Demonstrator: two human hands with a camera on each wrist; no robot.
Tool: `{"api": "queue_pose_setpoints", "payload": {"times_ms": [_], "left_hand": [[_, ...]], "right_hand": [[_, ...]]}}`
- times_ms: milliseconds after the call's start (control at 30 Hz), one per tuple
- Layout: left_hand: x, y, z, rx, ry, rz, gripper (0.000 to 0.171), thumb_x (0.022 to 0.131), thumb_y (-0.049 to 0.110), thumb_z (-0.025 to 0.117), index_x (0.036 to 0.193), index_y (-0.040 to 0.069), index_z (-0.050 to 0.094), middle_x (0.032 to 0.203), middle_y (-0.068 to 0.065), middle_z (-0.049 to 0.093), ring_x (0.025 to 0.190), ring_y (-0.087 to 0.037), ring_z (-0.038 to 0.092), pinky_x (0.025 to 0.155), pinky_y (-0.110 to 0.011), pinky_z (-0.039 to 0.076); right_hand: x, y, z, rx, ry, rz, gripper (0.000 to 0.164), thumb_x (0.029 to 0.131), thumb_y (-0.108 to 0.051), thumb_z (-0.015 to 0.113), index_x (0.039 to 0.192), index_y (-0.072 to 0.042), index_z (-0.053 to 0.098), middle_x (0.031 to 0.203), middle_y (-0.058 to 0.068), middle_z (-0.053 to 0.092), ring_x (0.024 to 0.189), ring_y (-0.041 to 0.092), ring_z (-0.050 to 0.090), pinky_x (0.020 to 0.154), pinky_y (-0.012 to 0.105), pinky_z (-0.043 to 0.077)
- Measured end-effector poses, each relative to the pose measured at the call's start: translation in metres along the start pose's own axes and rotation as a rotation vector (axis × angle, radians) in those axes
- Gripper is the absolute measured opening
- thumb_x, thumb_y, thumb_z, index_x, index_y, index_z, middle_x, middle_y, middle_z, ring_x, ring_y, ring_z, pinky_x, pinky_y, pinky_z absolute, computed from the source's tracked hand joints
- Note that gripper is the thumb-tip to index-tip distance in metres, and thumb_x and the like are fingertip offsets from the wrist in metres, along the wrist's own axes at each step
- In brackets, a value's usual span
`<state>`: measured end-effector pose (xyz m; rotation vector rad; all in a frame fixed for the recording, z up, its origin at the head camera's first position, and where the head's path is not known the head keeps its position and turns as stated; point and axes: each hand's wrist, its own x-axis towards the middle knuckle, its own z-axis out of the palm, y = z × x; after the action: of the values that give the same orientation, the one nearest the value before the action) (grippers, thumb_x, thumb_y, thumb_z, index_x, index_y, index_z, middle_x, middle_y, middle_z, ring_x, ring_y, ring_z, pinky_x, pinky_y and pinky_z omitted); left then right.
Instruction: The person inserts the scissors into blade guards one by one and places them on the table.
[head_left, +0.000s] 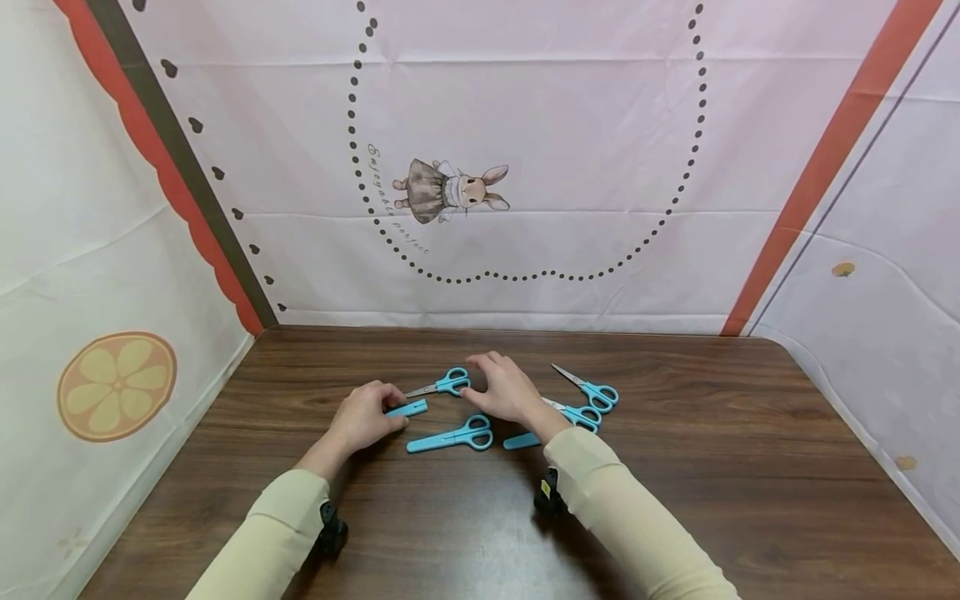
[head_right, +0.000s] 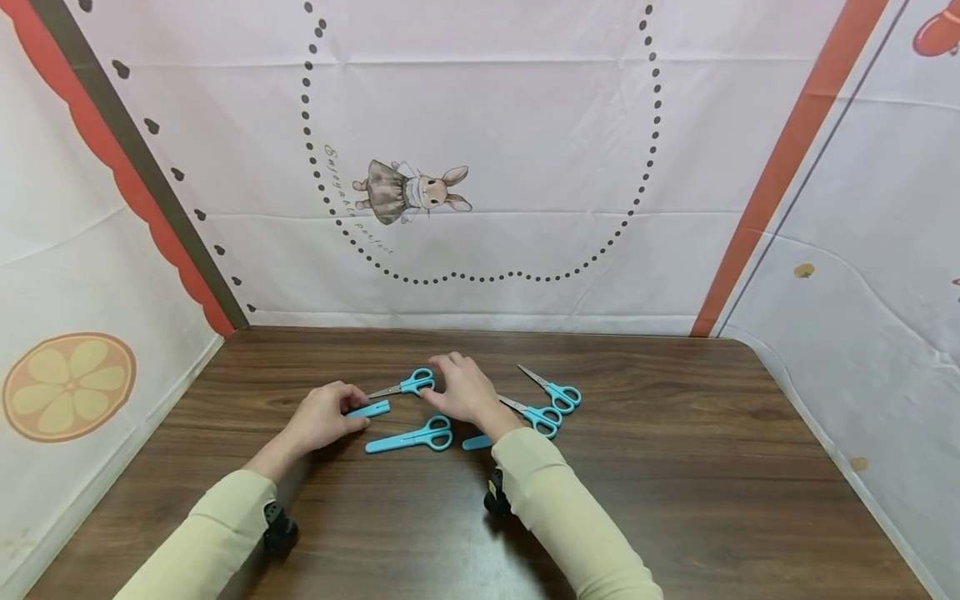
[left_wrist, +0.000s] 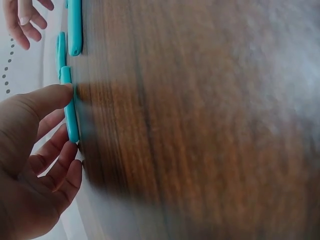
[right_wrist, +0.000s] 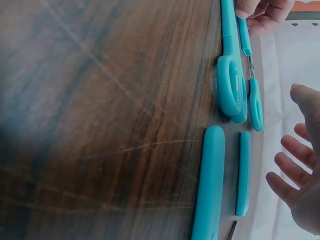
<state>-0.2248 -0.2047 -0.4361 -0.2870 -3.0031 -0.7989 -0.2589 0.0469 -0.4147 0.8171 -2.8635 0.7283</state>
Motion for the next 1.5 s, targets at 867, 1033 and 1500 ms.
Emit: {"api": "queue_pose_setpoints", "payload": {"times_ms": [867, 1033, 1500], "left_hand": [[0.001, 0.003, 0.0, 0.027, 0.004, -0.005, 0.015, 0.077, 0.021, 0.073, 0.089, 0.016, 0.068, 0.086, 0.001, 0.057, 0.076, -0.014, 0.052, 0.068, -0.034, 0.044], [0.001, 0.002, 0.001, 0.028, 0.009, -0.004, 0.013, 0.077, 0.021, 0.073, 0.088, 0.016, 0.067, 0.086, 0.001, 0.057, 0.077, -0.014, 0.053, 0.068, -0.035, 0.045], [0.001, 0.003, -0.001, 0.064, 0.002, -0.003, 0.011, 0.078, 0.02, 0.069, 0.088, 0.017, 0.066, 0.084, 0.002, 0.058, 0.071, -0.012, 0.052, 0.064, -0.032, 0.044]], "right_hand": [[0.016, -0.003, 0.013, -0.004, -0.071, 0.052, 0.06, 0.085, -0.041, 0.062, 0.133, -0.009, 0.046, 0.124, 0.01, 0.052, 0.112, 0.027, 0.051, 0.093, 0.041, 0.042], [0.019, -0.003, 0.016, -0.009, -0.082, 0.057, 0.061, 0.086, -0.042, 0.06, 0.134, -0.009, 0.045, 0.123, 0.01, 0.052, 0.111, 0.026, 0.052, 0.092, 0.041, 0.043], [0.022, -0.002, 0.021, -0.065, -0.085, 0.066, 0.061, 0.085, -0.042, 0.06, 0.134, -0.009, 0.046, 0.126, 0.012, 0.052, 0.115, 0.03, 0.049, 0.095, 0.042, 0.04]]}}
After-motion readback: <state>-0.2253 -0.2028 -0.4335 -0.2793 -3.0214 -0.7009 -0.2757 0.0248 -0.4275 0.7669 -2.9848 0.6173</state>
